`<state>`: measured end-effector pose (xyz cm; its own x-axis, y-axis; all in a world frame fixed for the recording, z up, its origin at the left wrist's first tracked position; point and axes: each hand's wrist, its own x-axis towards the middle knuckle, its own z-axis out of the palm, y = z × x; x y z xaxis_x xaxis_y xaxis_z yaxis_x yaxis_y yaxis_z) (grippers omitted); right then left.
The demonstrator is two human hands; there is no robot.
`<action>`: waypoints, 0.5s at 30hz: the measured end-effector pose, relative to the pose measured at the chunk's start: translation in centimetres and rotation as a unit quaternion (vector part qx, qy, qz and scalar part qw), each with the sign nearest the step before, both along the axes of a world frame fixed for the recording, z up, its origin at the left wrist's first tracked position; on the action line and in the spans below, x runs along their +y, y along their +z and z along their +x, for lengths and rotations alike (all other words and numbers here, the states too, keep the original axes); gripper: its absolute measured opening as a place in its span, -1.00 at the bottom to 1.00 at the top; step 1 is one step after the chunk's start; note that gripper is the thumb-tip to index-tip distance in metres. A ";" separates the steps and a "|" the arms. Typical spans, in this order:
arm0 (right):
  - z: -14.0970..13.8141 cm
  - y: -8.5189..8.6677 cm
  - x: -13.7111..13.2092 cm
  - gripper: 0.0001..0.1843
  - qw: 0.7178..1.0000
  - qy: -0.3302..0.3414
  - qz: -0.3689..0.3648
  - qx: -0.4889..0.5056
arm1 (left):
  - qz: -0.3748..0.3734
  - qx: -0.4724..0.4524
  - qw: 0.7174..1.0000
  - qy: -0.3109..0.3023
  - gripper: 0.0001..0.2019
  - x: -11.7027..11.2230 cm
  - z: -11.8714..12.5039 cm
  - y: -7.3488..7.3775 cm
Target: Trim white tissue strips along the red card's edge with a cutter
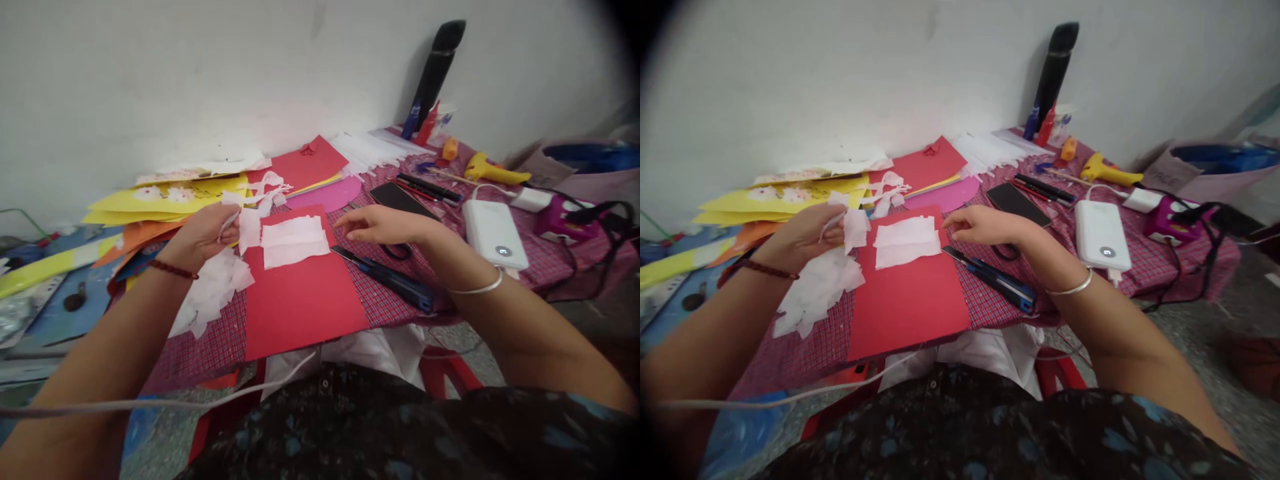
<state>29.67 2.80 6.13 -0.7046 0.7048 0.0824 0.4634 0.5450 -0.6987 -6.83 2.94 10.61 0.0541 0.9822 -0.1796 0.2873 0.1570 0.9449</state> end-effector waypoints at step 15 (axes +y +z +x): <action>-2.0 -4.4 1.7 -0.67 0.989 -0.110 -0.015 0.093 | 0.156 0.464 0.871 -0.030 -0.89 15.1 3.9 0.3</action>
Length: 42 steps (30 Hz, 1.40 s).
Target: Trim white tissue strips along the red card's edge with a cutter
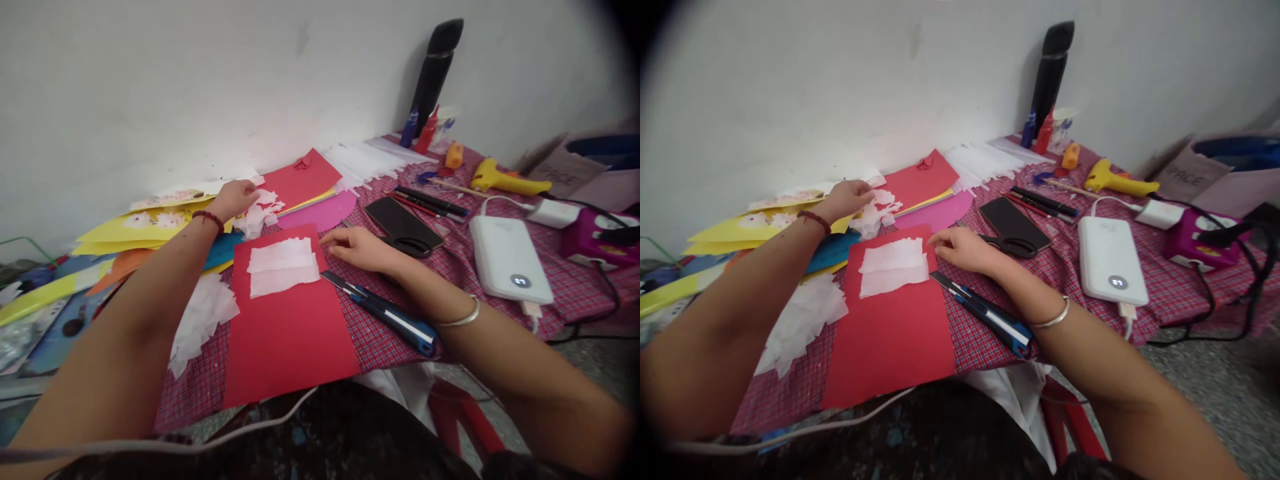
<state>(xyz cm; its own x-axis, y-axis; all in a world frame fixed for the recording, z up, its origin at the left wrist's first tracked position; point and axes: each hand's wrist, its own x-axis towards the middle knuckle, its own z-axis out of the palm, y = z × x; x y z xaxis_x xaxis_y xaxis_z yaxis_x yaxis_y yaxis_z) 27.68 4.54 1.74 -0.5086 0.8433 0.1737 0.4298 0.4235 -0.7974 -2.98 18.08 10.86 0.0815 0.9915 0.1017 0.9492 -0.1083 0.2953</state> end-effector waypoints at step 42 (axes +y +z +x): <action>0.3 -1.2 -0.9 -0.68 0.999 0.012 -0.012 0.038 | -0.029 -0.568 0.823 0.001 -0.49 -18.0 0.7 -6.7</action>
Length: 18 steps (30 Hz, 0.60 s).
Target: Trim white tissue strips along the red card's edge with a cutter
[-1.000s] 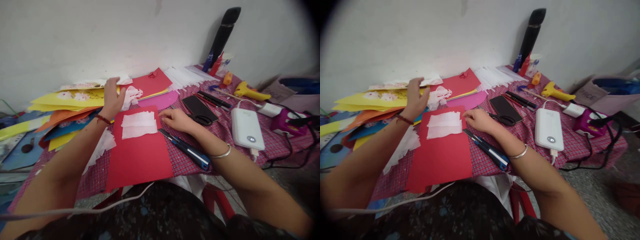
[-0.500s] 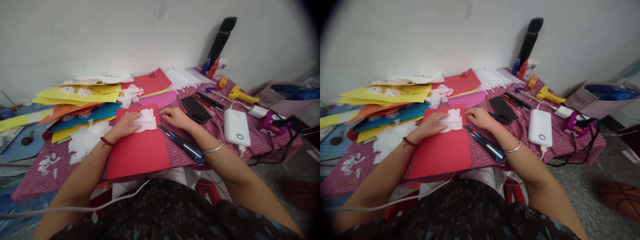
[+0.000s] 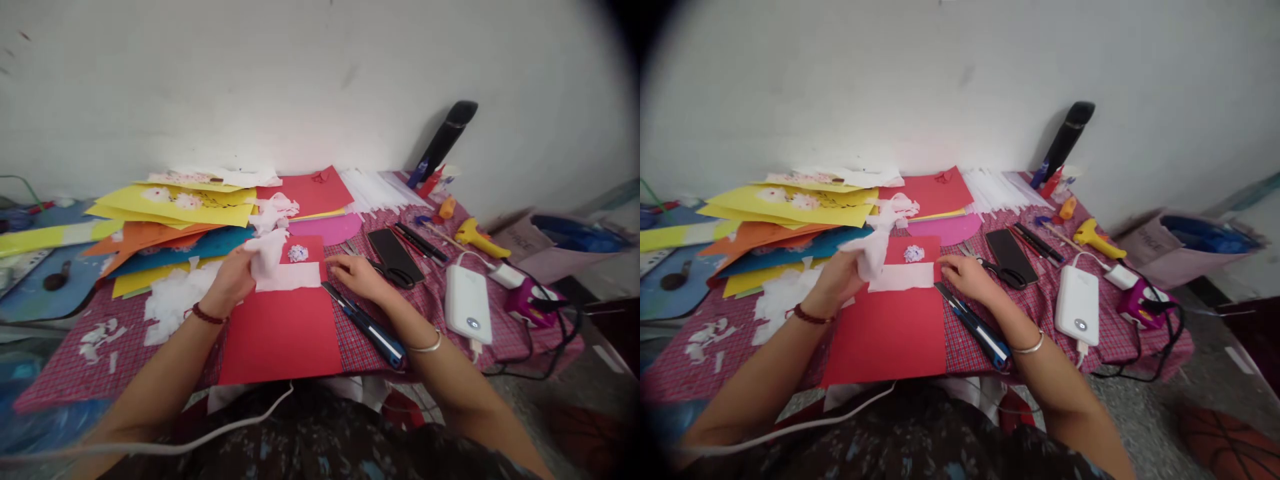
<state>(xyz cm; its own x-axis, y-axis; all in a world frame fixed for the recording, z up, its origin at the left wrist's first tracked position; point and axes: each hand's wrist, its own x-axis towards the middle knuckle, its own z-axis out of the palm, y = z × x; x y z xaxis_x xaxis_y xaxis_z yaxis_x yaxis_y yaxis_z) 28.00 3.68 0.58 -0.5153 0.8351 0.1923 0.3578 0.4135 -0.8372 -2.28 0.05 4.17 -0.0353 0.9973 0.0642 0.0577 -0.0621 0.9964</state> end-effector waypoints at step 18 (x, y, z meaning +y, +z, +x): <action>-2.2 0.7 -1.3 -0.35 0.904 0.111 -0.368 0.187 | -0.273 -0.032 0.917 -0.288 -0.70 -2.4 3.4 -1.2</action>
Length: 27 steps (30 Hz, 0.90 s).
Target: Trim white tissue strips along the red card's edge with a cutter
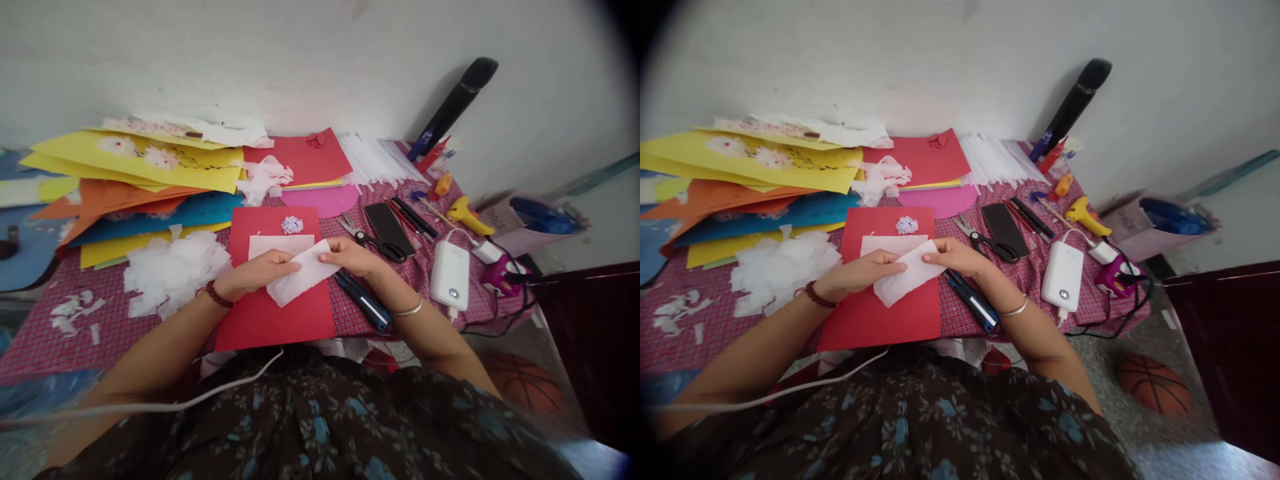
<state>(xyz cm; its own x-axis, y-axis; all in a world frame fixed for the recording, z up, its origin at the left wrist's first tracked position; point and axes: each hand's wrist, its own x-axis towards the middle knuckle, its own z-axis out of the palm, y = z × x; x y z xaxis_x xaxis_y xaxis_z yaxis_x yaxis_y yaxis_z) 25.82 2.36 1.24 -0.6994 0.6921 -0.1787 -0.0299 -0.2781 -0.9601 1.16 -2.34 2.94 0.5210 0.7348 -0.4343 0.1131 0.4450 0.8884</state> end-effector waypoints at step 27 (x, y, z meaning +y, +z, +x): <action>0.9 0.8 -0.8 -0.67 0.979 -0.158 0.121 -0.048 | 0.127 -0.024 0.955 0.266 -0.75 0.5 -1.0 1.6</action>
<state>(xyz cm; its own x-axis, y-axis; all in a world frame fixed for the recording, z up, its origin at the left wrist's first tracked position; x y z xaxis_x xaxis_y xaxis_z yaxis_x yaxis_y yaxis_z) 26.77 1.56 2.06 -0.4313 0.9014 -0.0367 0.0162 -0.0329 -0.9993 0.20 -1.82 4.58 0.0596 0.9798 -0.1911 -0.1120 0.1968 0.9740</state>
